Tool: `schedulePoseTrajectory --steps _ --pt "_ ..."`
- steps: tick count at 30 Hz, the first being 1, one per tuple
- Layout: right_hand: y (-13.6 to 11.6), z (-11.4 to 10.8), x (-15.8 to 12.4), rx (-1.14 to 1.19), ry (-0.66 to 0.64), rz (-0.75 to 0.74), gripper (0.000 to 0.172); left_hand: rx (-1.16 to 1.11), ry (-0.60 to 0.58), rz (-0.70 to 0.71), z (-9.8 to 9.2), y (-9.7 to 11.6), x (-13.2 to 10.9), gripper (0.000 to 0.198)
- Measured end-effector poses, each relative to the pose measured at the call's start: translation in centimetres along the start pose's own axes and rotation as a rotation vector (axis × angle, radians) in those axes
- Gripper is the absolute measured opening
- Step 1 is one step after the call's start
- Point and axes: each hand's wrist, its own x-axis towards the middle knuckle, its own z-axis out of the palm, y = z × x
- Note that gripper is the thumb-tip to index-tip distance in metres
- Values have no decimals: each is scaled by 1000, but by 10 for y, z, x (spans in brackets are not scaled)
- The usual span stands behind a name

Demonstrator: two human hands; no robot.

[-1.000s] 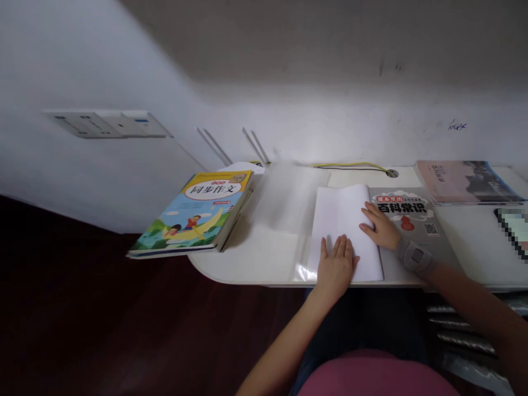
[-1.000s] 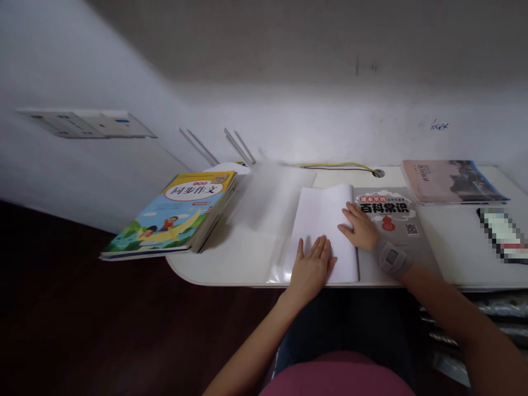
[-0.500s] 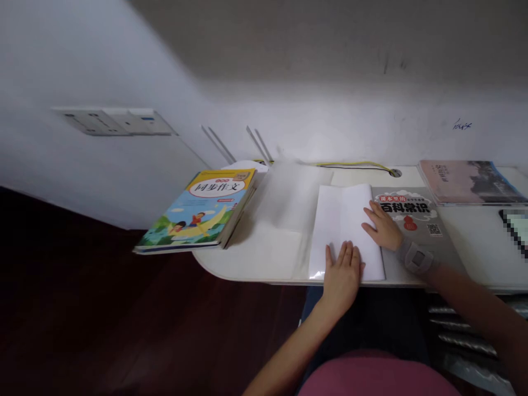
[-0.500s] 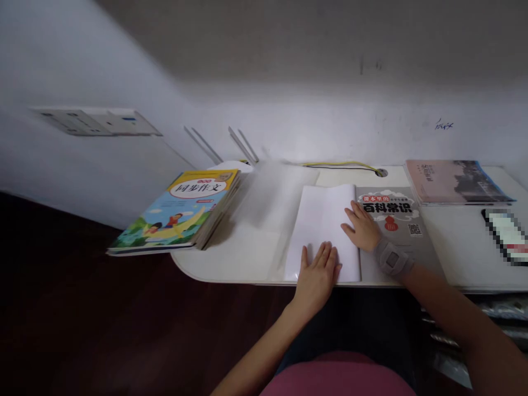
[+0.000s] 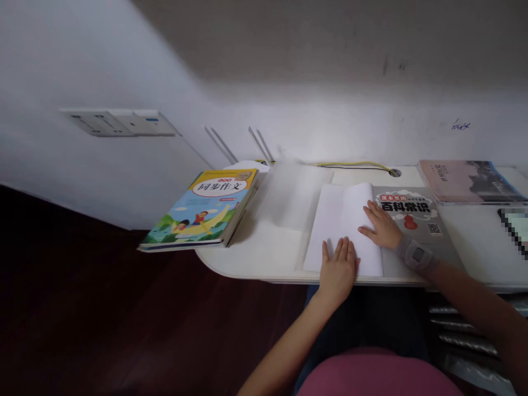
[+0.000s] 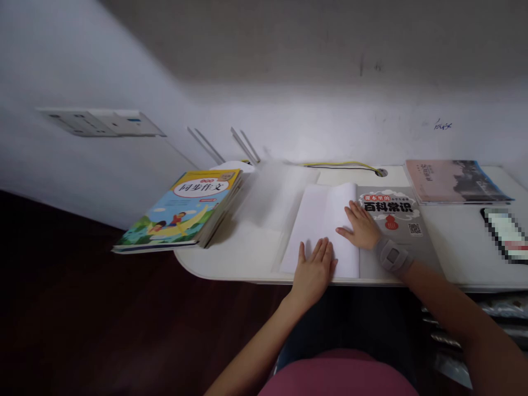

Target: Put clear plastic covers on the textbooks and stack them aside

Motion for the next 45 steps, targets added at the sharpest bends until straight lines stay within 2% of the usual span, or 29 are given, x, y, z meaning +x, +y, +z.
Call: schedulePoseTrajectory --steps 5,11,19,24,28,33,35,38,41,43,45 --pt "-7 -2 0 -86 -62 26 82 -4 37 -13 3 6 -1 46" --pt "-10 -2 -1 -137 -94 8 84 -22 104 64 6 21 -7 49" --pt "-7 -3 -6 -161 -82 -56 84 11 92 155 8 32 -14 50" --pt "-6 -1 -9 -217 -83 -95 78 8 70 143 14 33 -9 53" --pt "-9 -1 -8 -239 -87 -89 78 6 80 109 5 9 1 47" --pt "-9 2 -7 -202 -79 -36 86 148 98 -267 -21 -50 10 49" --pt "-9 2 -6 -190 -83 -30 87 153 45 -372 -30 -70 12 50" --pt "-10 4 -5 -182 -89 -22 88 100 -106 -475 -40 -89 13 37" --pt "-11 4 -3 -181 -93 -16 89 -26 -176 -621 -48 -104 12 29" --pt "-11 4 -1 -184 -103 -16 88 -231 -117 -688 -52 -113 10 25" --pt "-12 5 3 -191 -122 -22 87 -576 -13 -703 -56 -120 10 23"
